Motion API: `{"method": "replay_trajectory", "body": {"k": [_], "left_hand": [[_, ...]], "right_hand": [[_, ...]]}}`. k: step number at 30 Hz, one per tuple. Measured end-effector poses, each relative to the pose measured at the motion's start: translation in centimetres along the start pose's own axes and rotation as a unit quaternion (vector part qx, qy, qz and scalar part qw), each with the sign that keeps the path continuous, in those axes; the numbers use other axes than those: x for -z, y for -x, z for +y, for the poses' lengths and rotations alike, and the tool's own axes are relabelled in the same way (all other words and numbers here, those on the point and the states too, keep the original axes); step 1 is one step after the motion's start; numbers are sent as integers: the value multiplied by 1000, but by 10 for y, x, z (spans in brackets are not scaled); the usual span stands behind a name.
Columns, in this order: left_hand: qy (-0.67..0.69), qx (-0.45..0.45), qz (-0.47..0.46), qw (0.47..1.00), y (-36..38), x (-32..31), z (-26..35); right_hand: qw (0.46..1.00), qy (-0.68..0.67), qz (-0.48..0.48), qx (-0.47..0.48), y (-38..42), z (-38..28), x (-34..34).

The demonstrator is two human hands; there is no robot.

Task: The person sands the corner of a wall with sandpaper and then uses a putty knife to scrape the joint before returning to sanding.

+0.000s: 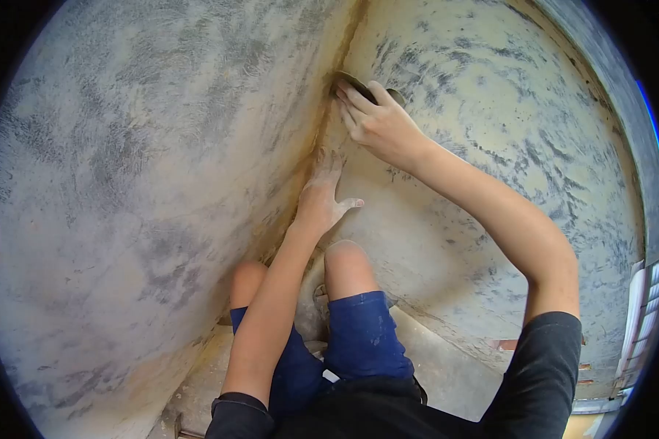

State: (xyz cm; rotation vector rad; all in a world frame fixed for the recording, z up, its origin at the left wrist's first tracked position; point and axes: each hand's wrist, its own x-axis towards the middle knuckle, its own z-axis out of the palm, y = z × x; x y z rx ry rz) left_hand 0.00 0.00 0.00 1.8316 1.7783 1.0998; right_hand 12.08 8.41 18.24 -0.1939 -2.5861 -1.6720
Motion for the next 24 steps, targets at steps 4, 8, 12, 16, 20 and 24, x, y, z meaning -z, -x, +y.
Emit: {"method": "replay_trajectory", "body": {"k": [4, 8, 12, 16, 20, 24], "left_hand": [[40, -1, 53, 998, 5, -33, 31], [38, 4, 11, 999, 1, -15, 16], [13, -15, 33, 999, 0, -9, 4], [-13, -28, 50, 998, 2, -8, 0], [-2, 3, -5, 1000, 0, -1, 3], [-2, -17, 40, 999, 2, -9, -2]], "right_hand": [[998, -18, -20, 60, 39, 25, 10], [999, -11, -10, 29, 4, 11, -1], [1000, -12, -7, 5, 6, 7, 7], [1000, -11, 1, 9, 19, 13, 9], [1000, 3, 9, 17, -13, 4, -5], [1000, -12, 11, 8, 12, 14, 13]]}}
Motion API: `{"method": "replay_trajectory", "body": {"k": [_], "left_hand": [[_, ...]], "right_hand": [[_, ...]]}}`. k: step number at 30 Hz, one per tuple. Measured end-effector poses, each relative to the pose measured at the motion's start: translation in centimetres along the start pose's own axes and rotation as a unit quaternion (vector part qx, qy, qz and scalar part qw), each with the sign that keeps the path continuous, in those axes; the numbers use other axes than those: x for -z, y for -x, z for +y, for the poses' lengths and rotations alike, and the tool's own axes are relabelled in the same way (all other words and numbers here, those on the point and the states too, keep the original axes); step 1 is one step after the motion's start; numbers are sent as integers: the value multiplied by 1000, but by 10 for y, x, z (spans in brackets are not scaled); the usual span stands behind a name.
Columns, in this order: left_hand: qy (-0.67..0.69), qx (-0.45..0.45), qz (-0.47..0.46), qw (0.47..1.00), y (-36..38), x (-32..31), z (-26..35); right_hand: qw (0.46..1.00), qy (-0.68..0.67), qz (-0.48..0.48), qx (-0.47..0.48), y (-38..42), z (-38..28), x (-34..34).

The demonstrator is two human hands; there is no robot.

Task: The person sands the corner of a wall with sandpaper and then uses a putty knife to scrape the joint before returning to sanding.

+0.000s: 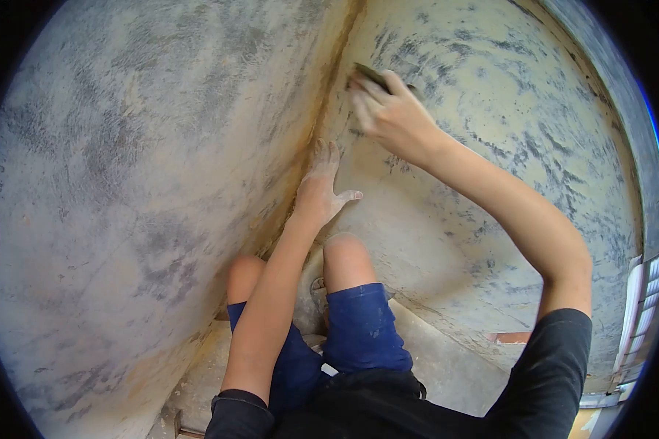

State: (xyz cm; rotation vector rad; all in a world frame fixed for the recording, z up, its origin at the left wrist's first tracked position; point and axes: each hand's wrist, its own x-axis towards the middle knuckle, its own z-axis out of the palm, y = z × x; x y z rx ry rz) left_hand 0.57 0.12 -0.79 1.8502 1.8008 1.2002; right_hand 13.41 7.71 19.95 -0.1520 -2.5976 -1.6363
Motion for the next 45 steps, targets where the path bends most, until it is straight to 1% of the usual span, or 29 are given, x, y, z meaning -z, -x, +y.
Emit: {"method": "replay_trajectory", "body": {"k": [2, 3, 5, 7, 8, 11, 12, 14, 18, 20, 21, 23, 24, 26, 29, 31, 33, 35, 36, 38, 39, 41, 42, 43, 44, 45], "left_hand": [[-6, -11, 23, 1000, 0, -1, 1], [-7, -11, 25, 1000, -1, 0, 2], [1, 0, 7, 1000, -1, 1, 3], [0, 2, -5, 1000, 0, 2, 3], [2, 4, -13, 1000, 0, 3, 3], [18, 1, -4, 1000, 1, -1, 1], [18, 3, 0, 1000, 1, 0, 2], [7, 2, 10, 1000, 3, 0, 5], [-15, 4, 0, 1000, 2, -2, 5], [2, 20, -27, 999, 1, -2, 5], [3, 17, -32, 999, 3, -4, 5], [20, 6, -17, 1000, 2, -1, 3], [21, 7, -13, 1000, 1, 0, 3], [-2, -1, 9, 1000, 2, -2, 4], [-12, -4, 7, 1000, 1, -2, 4], [-5, 7, -13, 1000, 1, -2, 4], [6, 18, -32, 999, 2, -4, 6], [3, 5, -9, 1000, 1, -2, 4], [3, 7, -4, 1000, 1, 0, 4], [-1, 10, -7, 1000, 2, 0, 6], [-3, 11, -4, 1000, 0, 0, 5], [-25, 2, -1, 1000, 1, -2, 4], [-26, 1, -5, 1000, 3, -4, 3], [-23, 7, -19, 1000, 3, -4, 2], [-19, 12, -29, 999, 1, -4, 0], [-18, 10, -29, 999, 1, -5, 1]], "right_hand": [[1000, 10, 0, 1, 8, 5, 1], [1000, -3, 16, -2, 8, 6, -2], [999, -16, 33, -9, 2, 4, -12], [1000, 26, 16, -4, -18, -6, -20], [999, 28, 8, -18, -23, -11, -20], [999, -10, -31, -40, -13, -2, 1], [999, -9, -28, -37, -6, 3, 3], [999, -3, 42, -27, 12, 16, 4], [998, 28, 50, -28, -16, 2, -14], [997, 70, 8, -29, -32, -7, -17], [997, 69, 3, -31, -26, -5, -12], [999, 22, 16, -31, -19, 7, -1], [999, 24, 18, -27, -11, 12, 2], [999, 1, 40, -32, 7, 19, 7], [997, 45, 53, -25, -9, 10, -11], [998, 56, 32, -29, -29, -2, -16], [997, 68, 9, -30, -28, -3, -12], [999, 28, 20, -41, -22, 8, -1], [999, 29, 23, -37, -15, 11, 0], [999, -11, 30, -42, 1, 17, 0], [999, -10, 33, -41, -5, 15, -4], [998, 42, 11, -34, -16, 4, -13], [998, 41, 9, -36, -22, -2, -13], [998, 55, -18, -23, -30, -8, -11], [996, 71, -44, -9, -35, -8, -10], [996, 74, -45, -9, -30, -2, -10]]}}
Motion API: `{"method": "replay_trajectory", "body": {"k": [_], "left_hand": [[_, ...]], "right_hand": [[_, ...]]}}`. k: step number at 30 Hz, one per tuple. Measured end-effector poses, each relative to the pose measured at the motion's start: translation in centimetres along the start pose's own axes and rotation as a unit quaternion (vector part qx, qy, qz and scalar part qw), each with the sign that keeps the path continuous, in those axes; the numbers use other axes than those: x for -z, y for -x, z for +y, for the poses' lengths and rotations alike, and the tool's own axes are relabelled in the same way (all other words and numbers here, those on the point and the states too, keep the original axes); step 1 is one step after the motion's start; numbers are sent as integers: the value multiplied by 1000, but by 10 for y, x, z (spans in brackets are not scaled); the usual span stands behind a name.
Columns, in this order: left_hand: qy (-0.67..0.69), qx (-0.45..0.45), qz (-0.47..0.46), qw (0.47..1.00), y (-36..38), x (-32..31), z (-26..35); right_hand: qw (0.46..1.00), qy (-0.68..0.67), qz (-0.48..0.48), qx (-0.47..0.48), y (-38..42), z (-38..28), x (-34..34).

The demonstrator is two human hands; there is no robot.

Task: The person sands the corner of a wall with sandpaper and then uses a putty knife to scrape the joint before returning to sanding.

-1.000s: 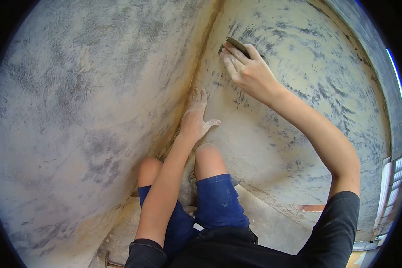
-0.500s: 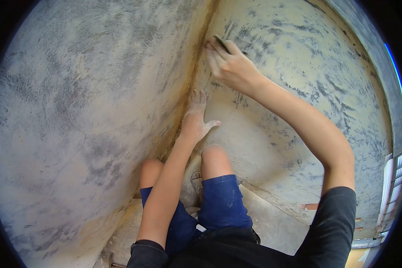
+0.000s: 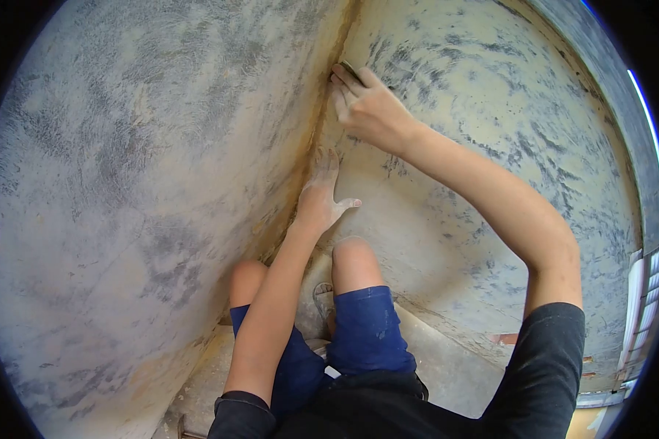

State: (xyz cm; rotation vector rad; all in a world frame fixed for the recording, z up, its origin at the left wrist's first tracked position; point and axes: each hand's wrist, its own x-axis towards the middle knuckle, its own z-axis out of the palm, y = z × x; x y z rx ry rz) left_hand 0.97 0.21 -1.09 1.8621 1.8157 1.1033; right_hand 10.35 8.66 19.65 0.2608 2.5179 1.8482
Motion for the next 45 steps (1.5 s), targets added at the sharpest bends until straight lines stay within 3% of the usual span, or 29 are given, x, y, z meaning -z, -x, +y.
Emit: {"method": "replay_trajectory", "body": {"k": [2, 5, 9, 12, 14, 18, 22, 24, 25, 27, 30, 34, 35, 36, 38, 43, 44, 45], "left_hand": [[-8, -9, 12, 1000, 0, 1, -1], [3, 2, 10, 1000, 1, 6, 4], [0, -4, 19, 1000, 3, 3, 4], [14, 6, -7, 1000, 2, -1, 2], [19, -4, 11, 1000, 1, 2, 1], [7, 0, 26, 1000, 1, 1, 4], [10, -4, 14, 1000, 2, 0, 0], [8, -5, 2, 1000, 0, -2, -1], [6, -11, 14, 1000, 0, -2, -2], [6, -13, 28, 1000, 2, 0, -2], [-5, -5, 23, 1000, 0, 3, 3], [-6, 0, 1, 1000, 1, -1, 0], [-4, 2, -16, 1000, 0, -3, -2], [-4, 1, -15, 1000, 0, -2, -1], [-1, -1, 7, 1000, 1, 1, 1], [-11, -3, 21, 1000, 1, 0, 2], [-11, 1, 18, 1000, 1, 0, 4], [-12, -1, 14, 1000, 1, -2, 3]], "right_hand": [[996, -75, 37, -18, 12, 19, -2], [993, -82, 76, -24, 28, 28, 10], [997, -17, 71, -21, 7, -2, -6], [1000, -4, 9, 4, 2, -2, 1], [994, -91, 55, -12, 13, 23, 3], [994, -78, 78, -24, 28, 29, 7], [999, 2, 36, -6, 3, -5, -13], [992, -116, -55, 24, -2, -2, -9], [992, -115, -53, 27, 4, 8, -5], [996, -57, 71, 3, 22, 32, 4], [997, -41, 70, -8, 28, 23, 5], [999, -25, 31, 5, -3, -9, -4], [996, -64, -55, 24, -3, -7, 4], [996, -64, -55, 24, 1, 3, 5], [990, -104, 88, -23, 14, 28, 1], [993, -46, 105, -39, 16, 18, 0], [993, -46, 105, -41, 9, 10, -3], [996, -85, 1, -12, 1, 1, -1]]}}
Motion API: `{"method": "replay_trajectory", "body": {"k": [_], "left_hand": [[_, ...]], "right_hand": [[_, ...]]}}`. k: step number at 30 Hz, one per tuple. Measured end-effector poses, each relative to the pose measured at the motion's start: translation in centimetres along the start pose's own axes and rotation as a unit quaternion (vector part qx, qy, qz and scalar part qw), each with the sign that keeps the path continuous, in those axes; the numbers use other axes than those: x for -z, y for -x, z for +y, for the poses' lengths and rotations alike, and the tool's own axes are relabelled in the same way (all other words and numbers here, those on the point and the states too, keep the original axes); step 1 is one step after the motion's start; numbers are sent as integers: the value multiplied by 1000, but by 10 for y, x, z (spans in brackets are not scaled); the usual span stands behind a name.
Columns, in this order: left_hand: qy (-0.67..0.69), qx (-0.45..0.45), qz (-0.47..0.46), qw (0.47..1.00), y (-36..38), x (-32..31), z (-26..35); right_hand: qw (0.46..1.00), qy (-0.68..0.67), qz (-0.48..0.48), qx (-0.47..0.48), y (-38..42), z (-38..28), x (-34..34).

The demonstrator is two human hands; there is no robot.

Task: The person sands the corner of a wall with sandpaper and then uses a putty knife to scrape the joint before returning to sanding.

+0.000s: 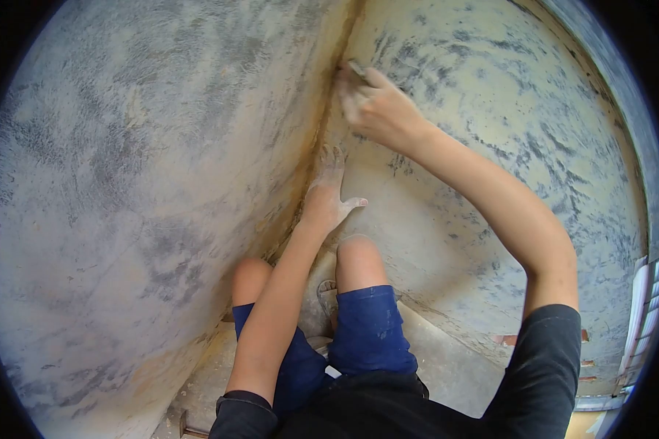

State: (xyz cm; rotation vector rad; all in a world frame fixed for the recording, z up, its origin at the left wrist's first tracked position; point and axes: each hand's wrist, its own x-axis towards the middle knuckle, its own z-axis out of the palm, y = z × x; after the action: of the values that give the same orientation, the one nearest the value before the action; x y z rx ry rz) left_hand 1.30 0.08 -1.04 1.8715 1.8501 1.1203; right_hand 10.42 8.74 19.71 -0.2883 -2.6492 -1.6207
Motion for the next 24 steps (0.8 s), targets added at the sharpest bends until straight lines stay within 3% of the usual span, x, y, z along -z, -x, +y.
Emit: {"method": "replay_trajectory", "body": {"k": [2, 3, 6, 10, 12, 16, 18, 24], "left_hand": [[26, 20, -60, 998, -4, 0, -5], [26, 18, -59, 998, -3, 1, -3], [10, 2, -13, 1000, 0, 3, -2], [3, -2, 2, 1000, -1, 0, -1], [-2, 4, -5, 1000, 0, -1, 0], [-2, 5, -23, 1000, -1, -3, -3], [-6, 0, -9, 1000, 0, 1, -2], [11, -1, -4, 1000, 0, 2, 0]], "right_hand": [[984, -34, -173, 29, -14, -3, 10], [984, -33, -173, 29, -8, 6, 10], [990, 8, 138, 3, 17, 43, 8], [994, 22, 111, -10, 23, 32, 3], [998, 50, 32, 28, 8, 8, -16], [997, 46, 23, 49, -1, 5, 1], [990, -54, 116, 55, 12, 26, 6], [998, -20, 52, -7, 44, 38, 24]]}}
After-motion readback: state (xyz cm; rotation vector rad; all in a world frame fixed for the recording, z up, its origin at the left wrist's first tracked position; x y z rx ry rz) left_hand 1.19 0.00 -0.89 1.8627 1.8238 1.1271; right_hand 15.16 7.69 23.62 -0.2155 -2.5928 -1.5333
